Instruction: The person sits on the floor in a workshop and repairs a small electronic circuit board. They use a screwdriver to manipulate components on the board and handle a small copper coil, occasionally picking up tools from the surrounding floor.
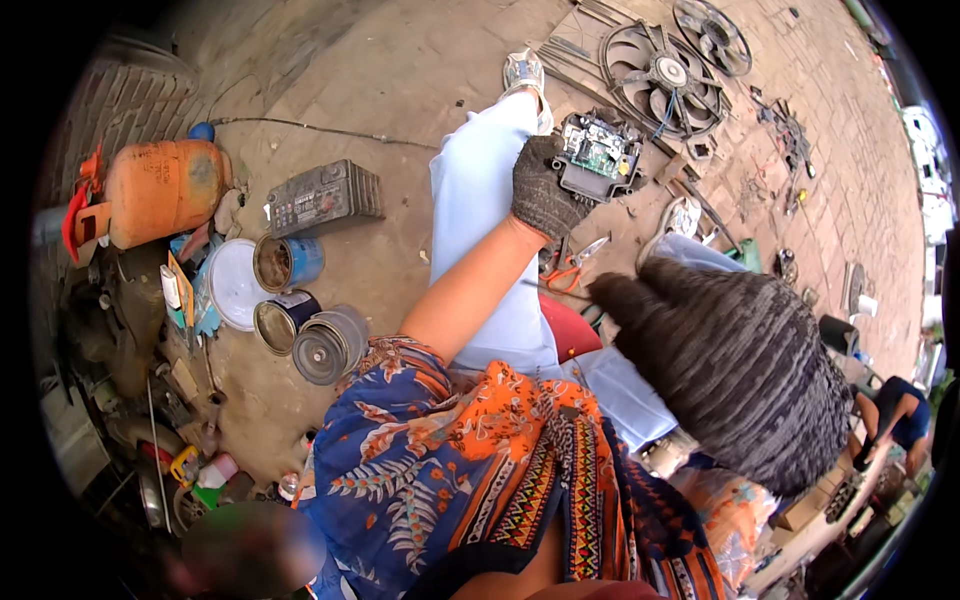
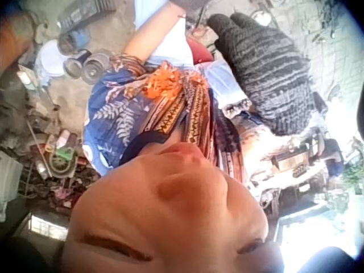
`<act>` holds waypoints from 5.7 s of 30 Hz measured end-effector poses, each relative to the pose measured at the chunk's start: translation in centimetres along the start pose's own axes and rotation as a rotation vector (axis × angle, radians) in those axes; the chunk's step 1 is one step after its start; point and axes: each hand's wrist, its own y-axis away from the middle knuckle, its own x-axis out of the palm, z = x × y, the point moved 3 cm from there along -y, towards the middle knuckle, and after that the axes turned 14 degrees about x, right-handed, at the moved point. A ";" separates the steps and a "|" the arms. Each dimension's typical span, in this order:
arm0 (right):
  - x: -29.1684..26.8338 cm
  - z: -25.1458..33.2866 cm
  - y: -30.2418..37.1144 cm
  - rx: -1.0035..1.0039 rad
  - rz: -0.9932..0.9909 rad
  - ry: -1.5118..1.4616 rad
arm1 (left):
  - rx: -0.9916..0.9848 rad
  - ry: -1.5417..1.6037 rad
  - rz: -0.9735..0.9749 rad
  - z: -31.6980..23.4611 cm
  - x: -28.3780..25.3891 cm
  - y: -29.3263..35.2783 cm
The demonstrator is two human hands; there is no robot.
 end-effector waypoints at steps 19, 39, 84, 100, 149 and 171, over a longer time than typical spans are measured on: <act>3.8 2.8 -3.6 -0.177 0.108 -0.097 | 0.067 -0.219 -0.093 -0.2 -2.4 -0.2; 13.0 -0.5 -3.1 0.328 -0.569 -0.930 | 0.051 0.112 0.023 -0.9 0.9 0.3; 19.5 2.8 -9.3 0.329 -0.933 -1.416 | 0.050 0.009 -0.155 1.2 -0.2 -0.4; 13.0 1.0 -9.6 0.637 -0.964 -1.608 | 0.231 -0.450 0.253 -0.2 1.5 0.5; 13.2 0.5 -5.5 0.438 -0.664 -1.249 | 0.072 -0.059 0.034 -0.3 -0.1 -0.1; 13.7 -2.0 -3.7 0.484 -0.751 -1.135 | -0.293 0.066 0.159 0.6 0.9 1.2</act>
